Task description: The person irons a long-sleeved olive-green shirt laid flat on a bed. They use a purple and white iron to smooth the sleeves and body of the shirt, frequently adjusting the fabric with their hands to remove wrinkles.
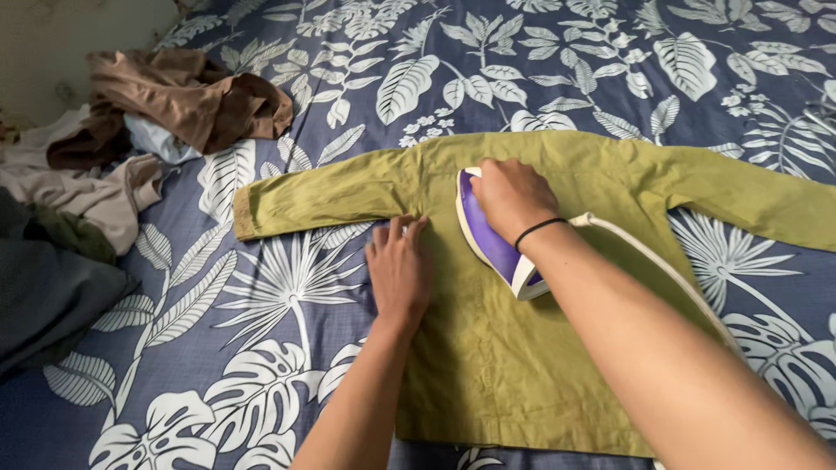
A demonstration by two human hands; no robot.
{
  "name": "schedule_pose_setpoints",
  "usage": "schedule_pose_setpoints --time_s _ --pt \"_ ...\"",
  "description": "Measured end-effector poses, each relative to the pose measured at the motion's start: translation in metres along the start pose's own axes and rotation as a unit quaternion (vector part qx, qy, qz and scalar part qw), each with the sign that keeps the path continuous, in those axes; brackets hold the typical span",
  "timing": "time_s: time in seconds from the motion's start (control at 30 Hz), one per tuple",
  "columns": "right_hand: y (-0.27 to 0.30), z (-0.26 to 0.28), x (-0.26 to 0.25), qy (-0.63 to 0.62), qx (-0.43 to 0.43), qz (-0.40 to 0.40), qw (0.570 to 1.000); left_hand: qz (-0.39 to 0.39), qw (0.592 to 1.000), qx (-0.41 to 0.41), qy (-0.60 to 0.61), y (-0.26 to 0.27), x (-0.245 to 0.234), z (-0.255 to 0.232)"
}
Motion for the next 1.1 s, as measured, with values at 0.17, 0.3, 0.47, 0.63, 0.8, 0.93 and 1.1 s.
schedule_pose_setpoints --time_s 0.17,0.3,0.47,0.63,0.8,0.93,1.1 --pt "0.001 -0.012 -0.001 0.035 0.004 0.024 0.999 -0.050 0.998 0.027 -0.041 -0.027 0.012 -0.024" --pt "0.011 -0.036 -0.016 0.024 0.008 0.013 1.000 0.028 0.986 0.062 0.154 -0.029 0.042 -0.031" --pt "0.022 -0.068 -0.033 0.021 0.029 0.003 0.999 0.000 0.979 0.060 0.197 -0.015 0.036 -0.022" --pt "0.014 -0.091 -0.030 0.022 0.055 -0.001 0.998 -0.004 0.980 0.060 0.191 -0.011 0.029 -0.027" --pt "0.000 -0.136 -0.031 0.044 0.079 -0.004 0.996 -0.005 0.984 0.068 0.165 -0.013 0.033 -0.028" --pt "-0.006 -0.159 -0.033 -0.013 0.126 0.006 0.992 -0.012 0.991 0.071 0.115 -0.013 0.036 -0.030" --pt "-0.005 -0.158 -0.032 -0.026 0.130 0.023 0.991 -0.011 0.997 0.046 0.063 -0.012 0.041 -0.029"
Point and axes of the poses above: each hand's wrist, its own y-axis away from the middle knuckle, its own x-axis out of the palm, z = x × y, the point moved 8 cm from there along -y, towards the middle knuckle, and after that the axes turned 1 degree about -z, right-handed, at the moved point
